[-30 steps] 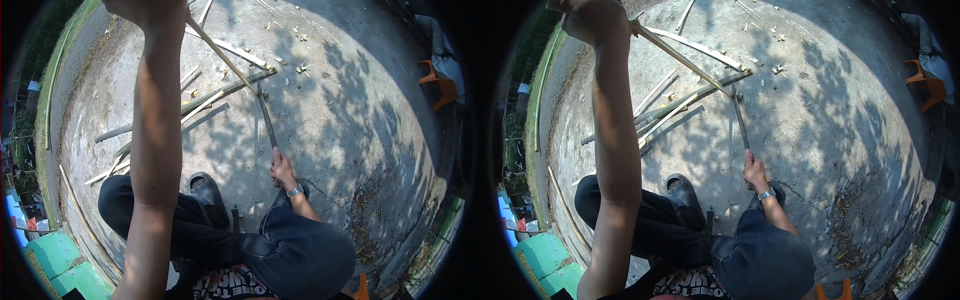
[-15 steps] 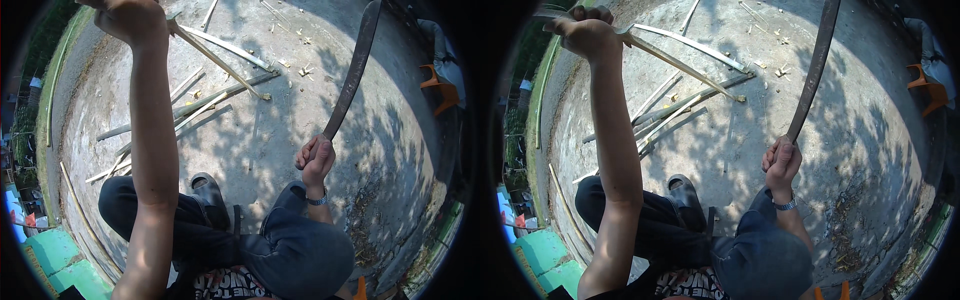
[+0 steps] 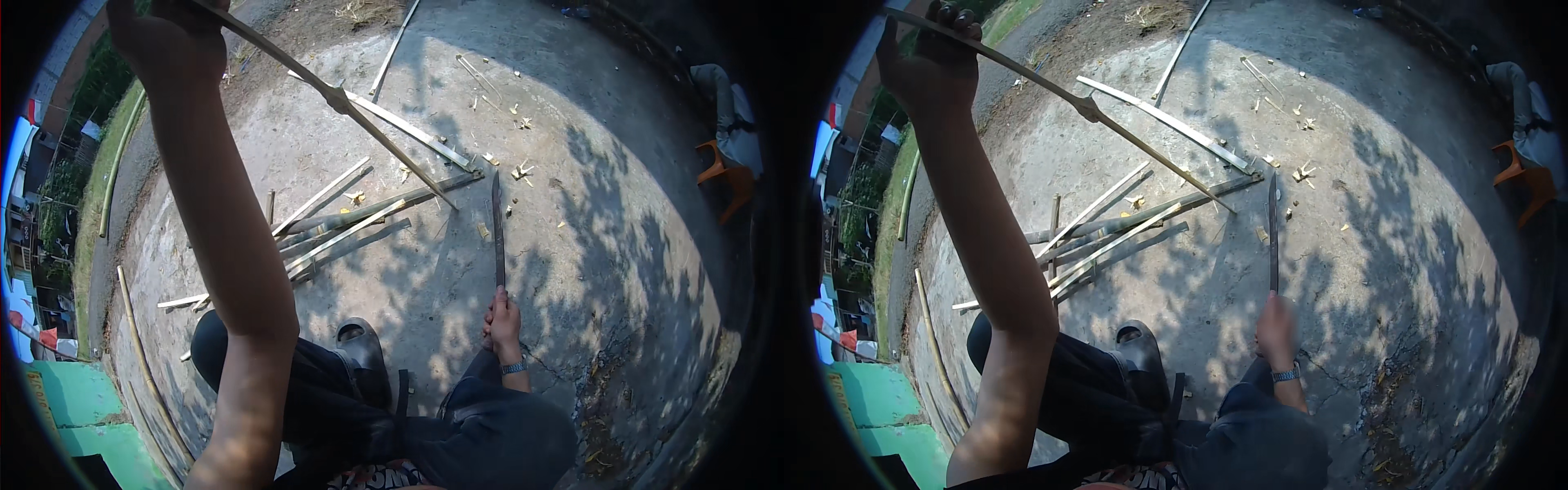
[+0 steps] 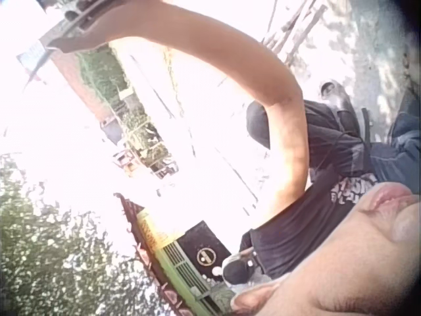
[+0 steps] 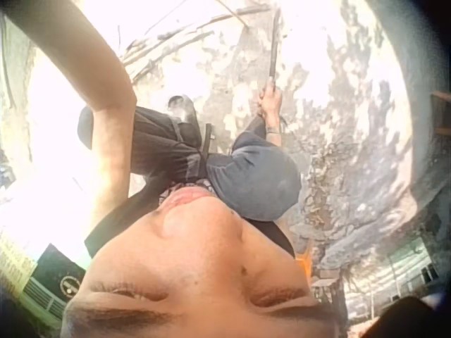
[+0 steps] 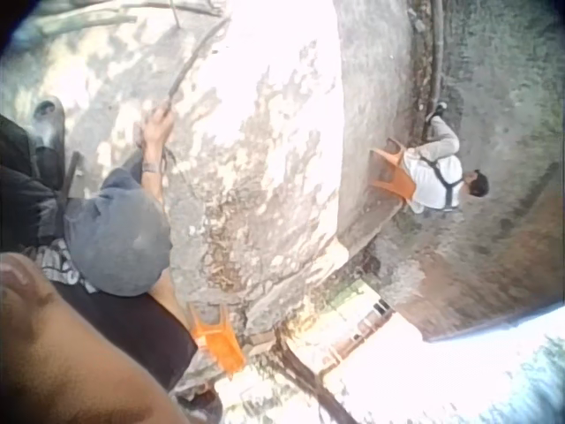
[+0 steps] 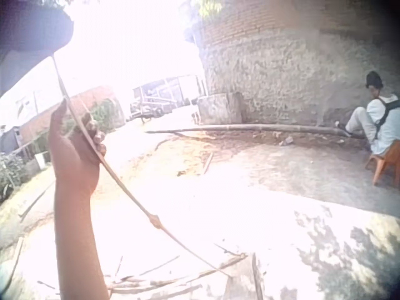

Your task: The person scrapes and trims bamboo strips using a large knife, handling several strips one at a time while sitting outdoors.

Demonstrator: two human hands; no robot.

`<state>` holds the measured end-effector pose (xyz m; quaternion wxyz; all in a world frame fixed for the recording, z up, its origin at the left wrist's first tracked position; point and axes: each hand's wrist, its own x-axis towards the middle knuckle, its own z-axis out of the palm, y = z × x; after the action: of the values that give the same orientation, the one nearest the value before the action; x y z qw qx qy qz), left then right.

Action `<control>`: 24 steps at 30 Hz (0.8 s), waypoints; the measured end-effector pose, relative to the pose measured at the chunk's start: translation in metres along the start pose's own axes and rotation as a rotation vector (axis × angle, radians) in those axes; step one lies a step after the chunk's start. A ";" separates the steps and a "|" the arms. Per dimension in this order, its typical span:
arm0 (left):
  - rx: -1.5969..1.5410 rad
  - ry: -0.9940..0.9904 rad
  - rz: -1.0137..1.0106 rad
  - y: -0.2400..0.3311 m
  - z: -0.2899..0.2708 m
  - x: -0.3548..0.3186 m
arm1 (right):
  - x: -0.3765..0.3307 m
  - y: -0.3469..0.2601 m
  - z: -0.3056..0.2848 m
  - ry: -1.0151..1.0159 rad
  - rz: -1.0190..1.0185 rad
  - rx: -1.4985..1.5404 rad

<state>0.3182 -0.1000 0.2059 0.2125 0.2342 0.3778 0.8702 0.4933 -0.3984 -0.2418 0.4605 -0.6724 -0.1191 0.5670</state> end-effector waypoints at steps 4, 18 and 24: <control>-0.237 -0.873 -0.002 0.029 -0.013 0.048 | -0.015 -0.036 -0.013 0.060 -0.121 0.020; -0.481 -0.711 0.078 -0.081 0.020 -0.066 | -0.103 -0.196 0.016 -0.060 -1.029 0.158; -0.526 -0.749 0.050 -0.103 0.015 -0.078 | -0.050 -0.152 -0.041 0.003 -0.136 -0.123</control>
<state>0.4090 -0.0700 0.1183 0.3658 0.4798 0.0353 0.7967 0.5683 -0.3691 -0.0971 0.4562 -0.6905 -0.1985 0.5251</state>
